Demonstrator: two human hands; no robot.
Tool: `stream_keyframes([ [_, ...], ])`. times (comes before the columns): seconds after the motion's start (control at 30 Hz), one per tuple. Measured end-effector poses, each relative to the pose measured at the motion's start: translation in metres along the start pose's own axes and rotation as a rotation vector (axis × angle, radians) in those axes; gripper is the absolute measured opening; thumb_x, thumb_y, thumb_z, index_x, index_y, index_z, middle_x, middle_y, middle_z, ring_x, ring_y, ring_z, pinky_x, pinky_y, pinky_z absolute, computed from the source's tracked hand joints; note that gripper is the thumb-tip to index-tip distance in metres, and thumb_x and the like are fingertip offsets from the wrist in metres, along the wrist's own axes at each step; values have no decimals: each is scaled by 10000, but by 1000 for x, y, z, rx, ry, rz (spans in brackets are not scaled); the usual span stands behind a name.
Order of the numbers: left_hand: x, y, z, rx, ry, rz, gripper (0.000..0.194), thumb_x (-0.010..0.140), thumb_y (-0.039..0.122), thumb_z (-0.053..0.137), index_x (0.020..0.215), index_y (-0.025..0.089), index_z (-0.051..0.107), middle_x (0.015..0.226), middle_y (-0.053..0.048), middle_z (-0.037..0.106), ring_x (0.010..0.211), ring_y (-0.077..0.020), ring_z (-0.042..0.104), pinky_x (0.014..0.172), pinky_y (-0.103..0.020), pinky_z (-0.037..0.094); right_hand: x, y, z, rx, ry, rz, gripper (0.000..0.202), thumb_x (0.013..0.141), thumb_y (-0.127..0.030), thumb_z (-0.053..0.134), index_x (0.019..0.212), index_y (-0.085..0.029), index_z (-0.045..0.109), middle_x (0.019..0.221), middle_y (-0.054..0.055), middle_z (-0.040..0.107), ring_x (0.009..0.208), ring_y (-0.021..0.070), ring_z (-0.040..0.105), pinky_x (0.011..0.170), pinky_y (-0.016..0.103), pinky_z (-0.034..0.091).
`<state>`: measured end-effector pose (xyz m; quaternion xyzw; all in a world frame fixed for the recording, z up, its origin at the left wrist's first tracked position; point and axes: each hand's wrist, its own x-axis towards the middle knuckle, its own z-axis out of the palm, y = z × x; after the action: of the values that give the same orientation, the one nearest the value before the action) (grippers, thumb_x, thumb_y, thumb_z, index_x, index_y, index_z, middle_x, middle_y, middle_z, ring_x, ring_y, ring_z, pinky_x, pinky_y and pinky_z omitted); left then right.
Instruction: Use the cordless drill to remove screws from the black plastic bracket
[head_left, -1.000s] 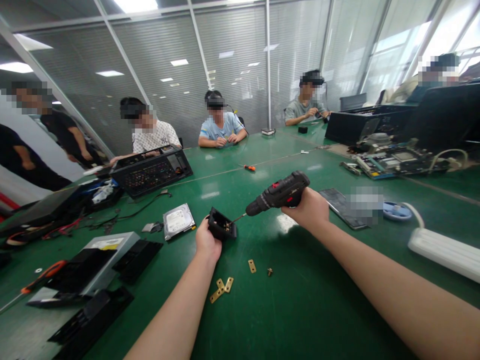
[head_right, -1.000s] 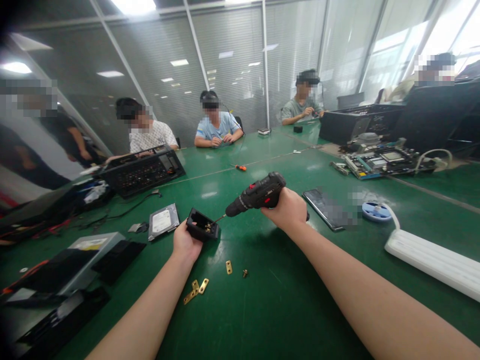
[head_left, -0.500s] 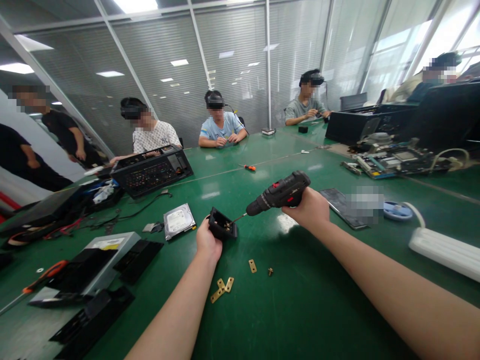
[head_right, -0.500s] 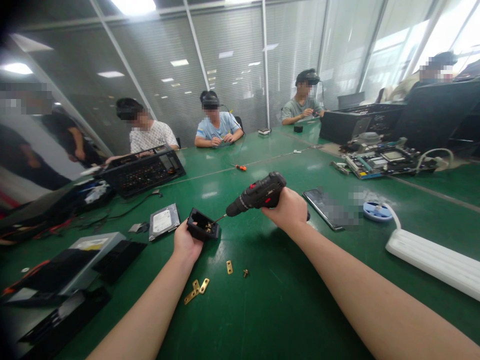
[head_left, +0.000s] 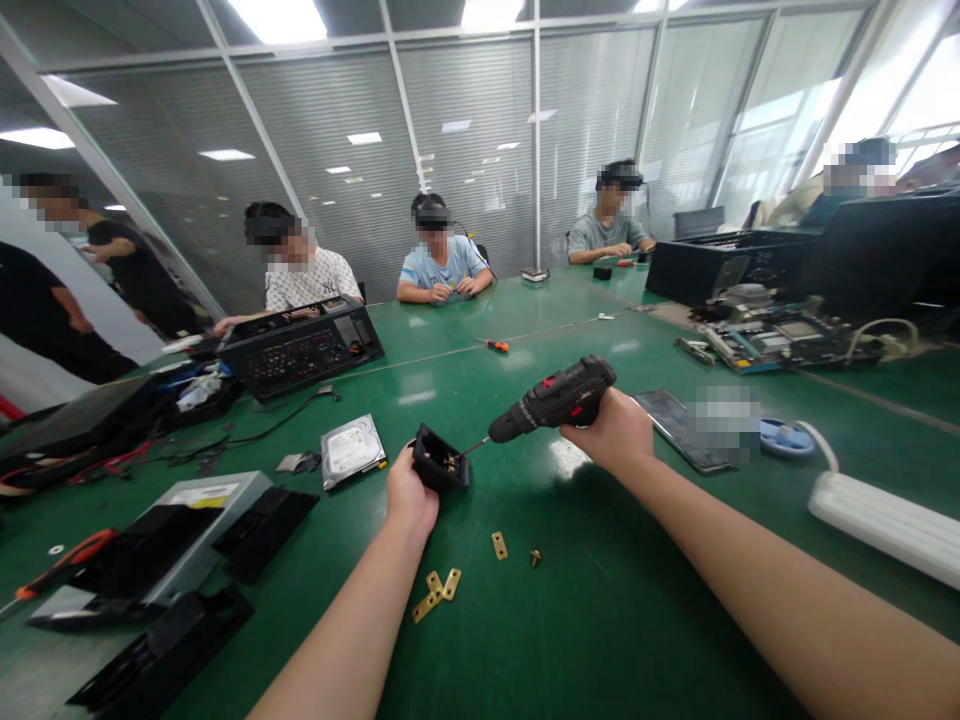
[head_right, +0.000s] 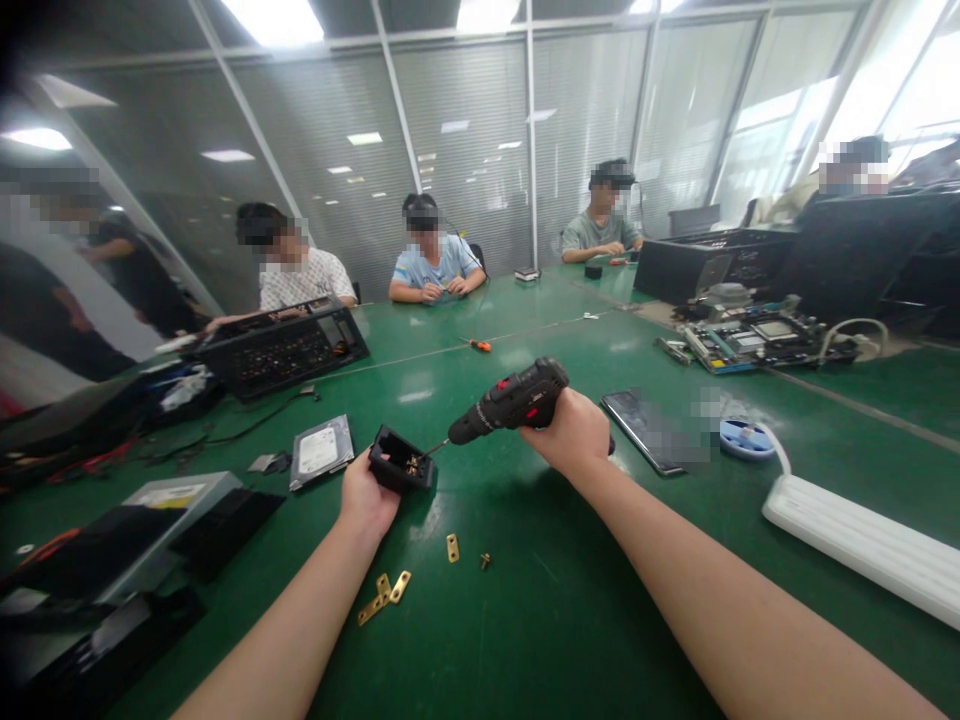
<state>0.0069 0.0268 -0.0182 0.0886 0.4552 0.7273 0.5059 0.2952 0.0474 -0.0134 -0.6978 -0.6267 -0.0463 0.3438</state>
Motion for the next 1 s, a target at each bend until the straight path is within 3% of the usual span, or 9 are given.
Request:
stream_keyframes([
  [1.0,-2,1,1,-9,3,1,150,870,132,574,762,188,661,713,-13,634,646,-175,610,634,-280,516,-1,-2,-2,7,-7,-4,318,724,-478,784,858,-244,617,909,110,795,875,340,770,657,350,447],
])
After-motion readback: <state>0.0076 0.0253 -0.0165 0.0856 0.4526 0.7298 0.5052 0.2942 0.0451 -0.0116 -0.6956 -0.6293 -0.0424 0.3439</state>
